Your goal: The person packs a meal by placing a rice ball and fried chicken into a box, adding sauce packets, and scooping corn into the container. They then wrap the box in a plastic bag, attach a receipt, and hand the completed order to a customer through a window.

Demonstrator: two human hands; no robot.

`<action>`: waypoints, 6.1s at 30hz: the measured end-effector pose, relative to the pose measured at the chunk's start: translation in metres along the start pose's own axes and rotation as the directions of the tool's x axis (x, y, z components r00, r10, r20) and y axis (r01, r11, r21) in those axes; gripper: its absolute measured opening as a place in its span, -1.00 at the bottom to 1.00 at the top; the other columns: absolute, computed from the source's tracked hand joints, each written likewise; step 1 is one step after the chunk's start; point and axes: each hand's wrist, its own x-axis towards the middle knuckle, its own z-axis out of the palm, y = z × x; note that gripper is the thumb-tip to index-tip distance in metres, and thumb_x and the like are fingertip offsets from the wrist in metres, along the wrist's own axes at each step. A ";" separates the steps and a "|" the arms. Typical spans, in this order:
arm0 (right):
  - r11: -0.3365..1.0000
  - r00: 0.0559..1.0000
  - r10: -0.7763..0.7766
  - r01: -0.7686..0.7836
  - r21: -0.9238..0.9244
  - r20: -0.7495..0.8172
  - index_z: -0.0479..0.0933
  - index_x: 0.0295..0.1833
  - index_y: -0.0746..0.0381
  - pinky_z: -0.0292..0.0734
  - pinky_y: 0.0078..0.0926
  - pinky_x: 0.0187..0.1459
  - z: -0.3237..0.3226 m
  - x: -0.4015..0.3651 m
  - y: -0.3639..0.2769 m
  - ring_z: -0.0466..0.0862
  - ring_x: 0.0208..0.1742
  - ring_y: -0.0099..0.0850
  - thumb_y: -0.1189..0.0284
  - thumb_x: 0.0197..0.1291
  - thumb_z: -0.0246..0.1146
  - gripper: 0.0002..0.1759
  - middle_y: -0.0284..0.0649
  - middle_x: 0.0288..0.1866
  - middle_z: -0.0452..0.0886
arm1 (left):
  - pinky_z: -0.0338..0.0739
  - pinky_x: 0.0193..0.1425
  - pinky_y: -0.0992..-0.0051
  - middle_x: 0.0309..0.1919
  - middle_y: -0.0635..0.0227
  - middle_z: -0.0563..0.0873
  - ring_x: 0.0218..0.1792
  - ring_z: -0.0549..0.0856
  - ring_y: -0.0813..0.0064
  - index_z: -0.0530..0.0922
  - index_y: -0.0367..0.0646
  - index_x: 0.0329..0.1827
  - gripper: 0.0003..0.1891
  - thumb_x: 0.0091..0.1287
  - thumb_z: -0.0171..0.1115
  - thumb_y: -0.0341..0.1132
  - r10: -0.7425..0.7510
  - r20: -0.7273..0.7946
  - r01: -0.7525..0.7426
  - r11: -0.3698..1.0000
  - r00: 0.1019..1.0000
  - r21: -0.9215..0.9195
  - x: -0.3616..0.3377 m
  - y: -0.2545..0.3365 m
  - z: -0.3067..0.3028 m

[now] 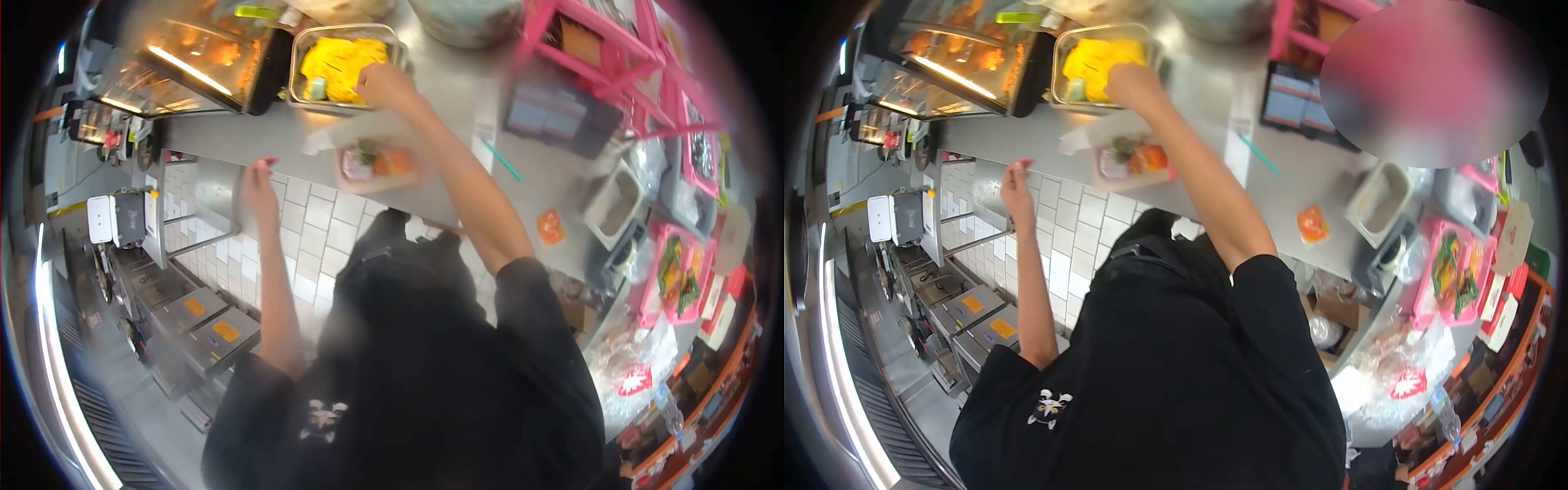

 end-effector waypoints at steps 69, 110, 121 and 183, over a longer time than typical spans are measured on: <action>0.956 0.931 0.099 0.009 -0.292 0.351 0.61 -0.04 0.31 0.50 -0.15 0.01 0.110 0.132 -0.013 0.65 -0.06 0.01 0.29 0.36 0.08 -0.66 0.07 -0.10 0.66 | 0.67 -0.63 0.49 -0.35 0.23 0.68 -0.48 0.71 0.49 0.44 -0.25 -0.10 -0.86 0.36 0.20 -0.44 -0.229 0.444 0.457 0.723 0.866 -0.518 0.180 -0.147 0.117; 0.599 0.857 0.505 -0.257 0.759 -0.108 0.52 -0.16 0.22 0.11 -0.77 -0.46 0.032 -0.051 -0.148 0.24 -0.54 -0.72 0.24 0.48 0.06 -0.72 -0.46 -0.45 0.50 | 0.47 0.19 0.35 -0.08 0.14 0.63 0.03 0.61 0.21 0.50 -0.19 0.19 -0.53 0.26 0.33 -0.22 0.663 0.533 -0.142 0.686 0.525 -0.713 0.133 -0.049 0.063; 0.479 0.590 0.778 -0.337 0.811 -0.215 0.41 0.11 0.20 0.19 -0.76 -0.50 0.096 -0.213 -0.097 0.32 -0.53 -0.71 0.34 0.49 0.03 -0.78 -0.33 -0.35 0.56 | 0.55 -0.09 0.19 -0.20 -0.08 0.68 -0.18 0.67 -0.06 0.56 -0.25 0.10 -0.69 0.36 0.11 -0.33 0.579 0.743 -0.155 0.812 0.336 -0.563 0.105 -0.036 0.099; 0.553 0.655 0.754 -0.606 0.572 -0.035 0.64 -0.19 0.40 0.46 -0.59 -0.42 0.054 -0.160 0.017 0.54 -0.45 -0.52 -0.14 0.10 0.34 -0.31 -0.25 -0.44 0.61 | 0.60 -0.02 0.52 -0.13 -0.02 0.73 -0.12 0.73 0.43 0.19 -0.69 0.35 -0.04 0.18 0.48 -0.04 -0.206 0.902 0.611 0.787 0.380 -0.078 0.079 -0.050 0.095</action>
